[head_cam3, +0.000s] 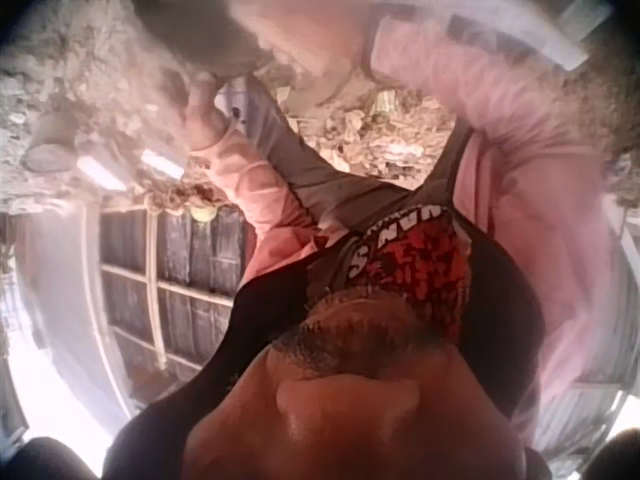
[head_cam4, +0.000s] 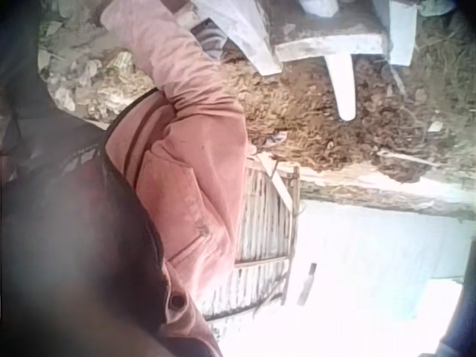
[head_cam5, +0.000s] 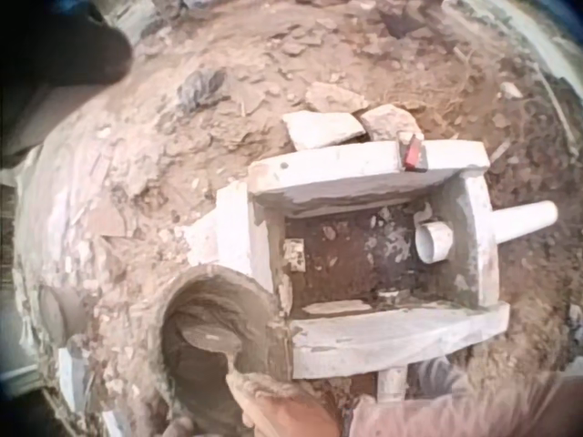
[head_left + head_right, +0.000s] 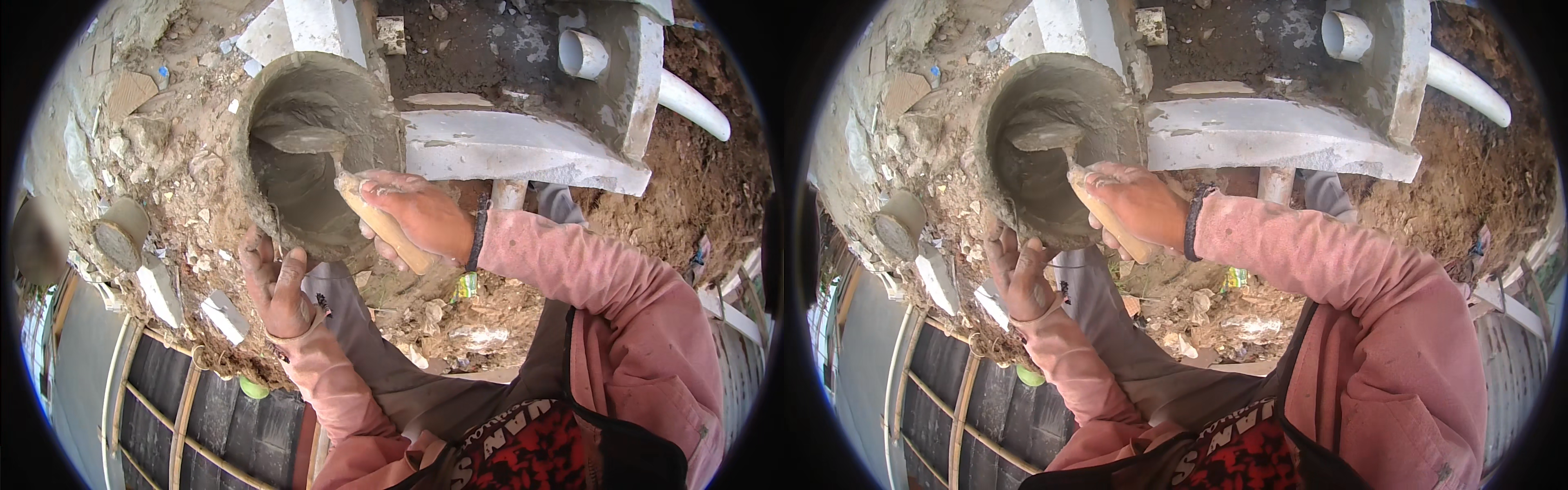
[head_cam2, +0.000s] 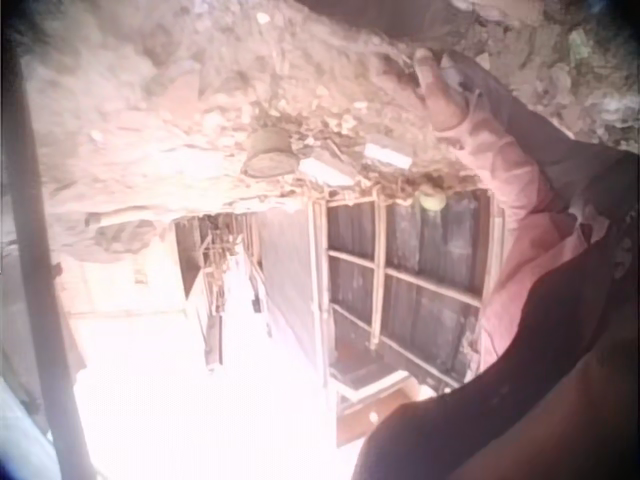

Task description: The person applies wet cement to a brick structure using a trowel, scooping the mixture from a bucket and spreading it into gaps.

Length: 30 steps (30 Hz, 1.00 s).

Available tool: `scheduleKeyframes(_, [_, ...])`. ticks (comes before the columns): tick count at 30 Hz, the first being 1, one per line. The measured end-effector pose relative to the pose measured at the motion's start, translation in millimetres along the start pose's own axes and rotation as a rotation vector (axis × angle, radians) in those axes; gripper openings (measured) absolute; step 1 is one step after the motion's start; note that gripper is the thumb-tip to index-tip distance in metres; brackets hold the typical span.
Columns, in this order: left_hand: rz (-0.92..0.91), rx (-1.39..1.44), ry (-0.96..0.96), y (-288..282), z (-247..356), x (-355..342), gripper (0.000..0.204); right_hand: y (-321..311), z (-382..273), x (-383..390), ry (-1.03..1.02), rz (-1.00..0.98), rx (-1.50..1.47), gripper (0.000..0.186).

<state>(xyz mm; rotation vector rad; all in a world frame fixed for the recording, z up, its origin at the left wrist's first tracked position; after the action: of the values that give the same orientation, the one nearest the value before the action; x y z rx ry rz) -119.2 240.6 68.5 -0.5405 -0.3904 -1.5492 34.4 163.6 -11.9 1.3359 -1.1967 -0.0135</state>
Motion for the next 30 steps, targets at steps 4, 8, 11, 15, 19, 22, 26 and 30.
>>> scheduleKeyframes(4, [-0.015,0.016,-0.05,-1.5,-2.2,1.1,0.06,-30.4,5.2,10.3,-0.465,0.099,1.195,0.041])
scheduleKeyframes(8, [0.004,-0.038,-0.013,-2.6,0.8,1.6,0.055,-63.9,-10.4,8.8,-0.221,-0.038,1.715,0.047])
scheduleKeyframes(11, [-0.054,-0.06,0.018,7.3,3.7,-0.4,0.054,-49.9,-25.3,8.9,-0.395,0.029,1.475,0.044])
scheduleKeyframes(15, [-0.071,-0.099,0.057,10.9,1.9,-4.9,0.053,-47.3,-17.1,-7.2,-0.512,0.122,1.529,0.044])
scheduleKeyframes(19, [-0.039,-0.094,0.056,6.0,10.2,-5.0,0.057,-72.0,-19.2,4.7,-0.138,0.047,1.883,0.046])
scheduleKeyframes(22, [-0.052,-0.093,0.068,9.1,10.4,-5.8,0.055,-49.6,-42.6,11.5,-0.332,0.068,1.921,0.058])
scheduleKeyframes(26, [-0.073,-0.074,0.051,19.9,6.4,-6.4,0.053,-68.5,-41.1,-13.3,-0.446,0.203,1.794,0.051])
scheduleKeyframes(30, [-0.053,-0.084,0.025,12.3,9.2,-6.9,0.054,-82.6,-40.4,7.5,-0.146,0.096,1.88,0.048])
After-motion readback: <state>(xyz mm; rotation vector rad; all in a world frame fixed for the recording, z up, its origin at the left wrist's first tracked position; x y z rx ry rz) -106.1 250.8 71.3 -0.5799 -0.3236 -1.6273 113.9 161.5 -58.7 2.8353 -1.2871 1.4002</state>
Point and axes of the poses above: each hand's wrist, its own x-axis away from the middle knuckle, its own y-axis out of the palm, z = x × y, the point moved 5 cm from there along -x, towards the middle knuckle, and after that the axes turned 15 degrees about x, right-handed, at the moved point
